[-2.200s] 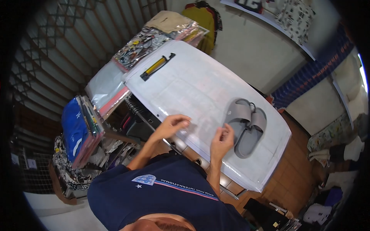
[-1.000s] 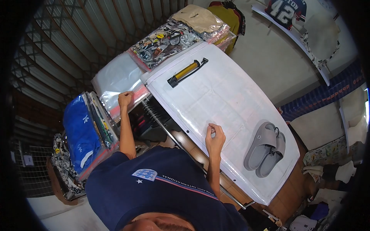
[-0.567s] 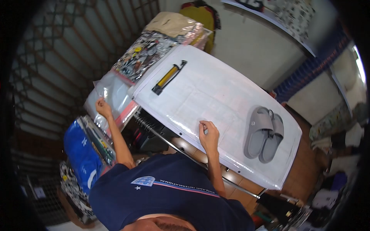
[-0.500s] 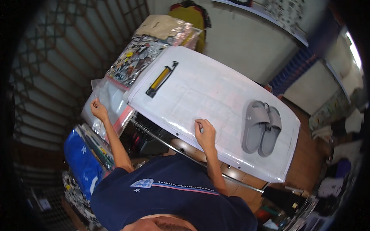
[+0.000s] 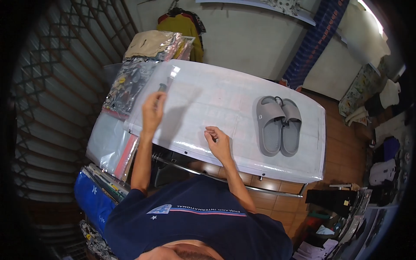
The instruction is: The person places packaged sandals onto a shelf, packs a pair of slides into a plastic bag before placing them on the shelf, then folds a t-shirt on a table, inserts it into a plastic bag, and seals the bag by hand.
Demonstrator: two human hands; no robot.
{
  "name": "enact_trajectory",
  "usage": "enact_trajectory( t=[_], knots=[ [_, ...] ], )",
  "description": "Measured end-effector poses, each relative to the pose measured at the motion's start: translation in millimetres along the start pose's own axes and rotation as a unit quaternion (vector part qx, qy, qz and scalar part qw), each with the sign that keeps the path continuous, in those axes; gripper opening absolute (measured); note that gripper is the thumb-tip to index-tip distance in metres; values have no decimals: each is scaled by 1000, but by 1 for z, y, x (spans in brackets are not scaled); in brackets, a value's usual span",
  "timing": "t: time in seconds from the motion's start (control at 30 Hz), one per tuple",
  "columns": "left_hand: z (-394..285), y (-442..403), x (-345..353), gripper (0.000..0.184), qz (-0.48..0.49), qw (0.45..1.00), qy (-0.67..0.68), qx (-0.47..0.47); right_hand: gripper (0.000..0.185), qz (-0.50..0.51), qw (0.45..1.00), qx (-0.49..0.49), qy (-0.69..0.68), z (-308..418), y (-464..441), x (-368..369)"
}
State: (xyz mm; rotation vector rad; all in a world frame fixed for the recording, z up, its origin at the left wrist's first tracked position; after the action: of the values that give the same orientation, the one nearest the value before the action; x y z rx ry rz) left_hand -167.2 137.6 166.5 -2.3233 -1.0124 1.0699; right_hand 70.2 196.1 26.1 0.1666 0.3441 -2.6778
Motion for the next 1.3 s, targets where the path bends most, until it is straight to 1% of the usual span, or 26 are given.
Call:
enact_trajectory(
  t=[0.03, 0.07, 0.13, 0.17, 0.2, 0.23, 0.3, 0.33, 0.4, 0.43, 0.57, 0.6, 0.63, 0.73, 0.77, 0.83, 0.87, 0.9, 0.93, 1.0, 1.07, 1.13, 1.17, 1.23, 1.27, 1.3],
  knots=[
    [-11, 11, 23, 9, 36, 999, 22, 15, 24, -22, 994, 33, -100, -7, -2, -4],
    [-24, 24, 44, 9, 73, 996, 43, 31, 24, -31, 994, 34, -97, -6, -4, -12],
    [-46, 49, 82, 9, 168, 983, 57, 46, 30, -34, 975, 134, -176, -8, -3, -26],
    [-55, 61, 96, 10, 201, 976, 64, 53, 26, -60, 965, 152, -205, -6, -3, -33],
    [-63, 72, 108, 11, 235, 968, 71, 60, 26, -70, 965, 154, -202, -9, -2, -39],
    [-65, 82, 117, 11, 241, 965, 78, 64, 25, -81, 959, 166, -215, -14, -1, -45],
    [-69, 99, 134, 20, 297, 947, 87, 82, 19, -108, 954, 175, -217, -27, 0, -55],
    [-71, 103, 135, 20, 301, 945, 92, 84, 19, -115, 954, 175, -215, -33, 2, -59],
    [-76, 109, 134, 28, 315, 942, 59, 95, 18, -145, 949, 181, -215, -40, 6, -70],
    [-77, 111, 132, 33, 350, 932, 38, 87, 18, -147, 948, 182, -215, -40, 7, -72],
    [-60, 121, 132, 27, 336, 939, 49, 58, 17, -187, 937, 193, -224, -35, 8, -77],
    [-54, 119, 132, 23, 326, 943, 65, 30, 17, -199, 935, 197, -220, -35, 6, -77],
    [-49, 117, 132, 19, 315, 946, 81, 2, 17, -200, 934, 199, -221, -36, 4, -76],
    [-44, 113, 133, 13, 309, 950, 52, -8, 18, -190, 938, 178, -229, -33, -1, -73],
    [-43, 113, 134, 13, 308, 950, 51, -9, 18, -174, 947, 165, -214, -30, -3, -72],
    [-33, 114, 137, 16, 300, 941, 110, -113, 18, -157, 955, 153, -198, -26, -3, -72],
    [-29, 116, 139, 16, 301, 940, 111, -114, 19, -107, 970, 154, -154, -23, -2, -69],
    [-22, 117, 143, 18, 308, 928, 141, -154, 20, -57, 980, 155, -109, -21, -1, -65],
    [-17, 120, 146, 20, 316, 913, 170, -195, 20, -58, 980, 158, -109, -20, 0, -66],
    [-14, 120, 148, 19, 320, 908, 181, -202, 20, 0, 981, 176, -82, -20, 4, -60],
    [-10, 121, 150, 19, 322, 904, 190, -208, 18, -8, 980, 180, -88, -26, 5, -60],
    [-4, 123, 157, 16, 335, 881, 244, -226, 17, -16, 979, 180, -95, -25, 4, -59],
    [-1, 122, 158, 16, 335, 882, 244, -225, 15, -28, 979, 182, -83, -25, 3, -60],
    [-1, 109, 149, 17, 247, 908, 257, -221, 13, -43, 980, 183, -72, -25, 3, -61],
    [-2, 106, 148, 17, 248, 908, 256, -220, 12, -46, 980, 187, -55, -27, 3, -62],
    [-11, 95, 135, 16, 215, 927, 222, -213, 12, -49, 980, 190, -38, -29, 3, -62]
  ],
)
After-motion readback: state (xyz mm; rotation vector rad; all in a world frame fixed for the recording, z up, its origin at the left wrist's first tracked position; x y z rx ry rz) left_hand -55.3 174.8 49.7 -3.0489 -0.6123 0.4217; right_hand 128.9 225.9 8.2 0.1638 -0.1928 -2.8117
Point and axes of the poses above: each hand's wrist, its own y-axis away from the middle knuckle, its own x-axis out of the palm, z = x × y, the point moved 6 cm from there along -y, towards the middle knuckle, and after that the axes turned 2 degrees about -x, right-handed, at the moved point
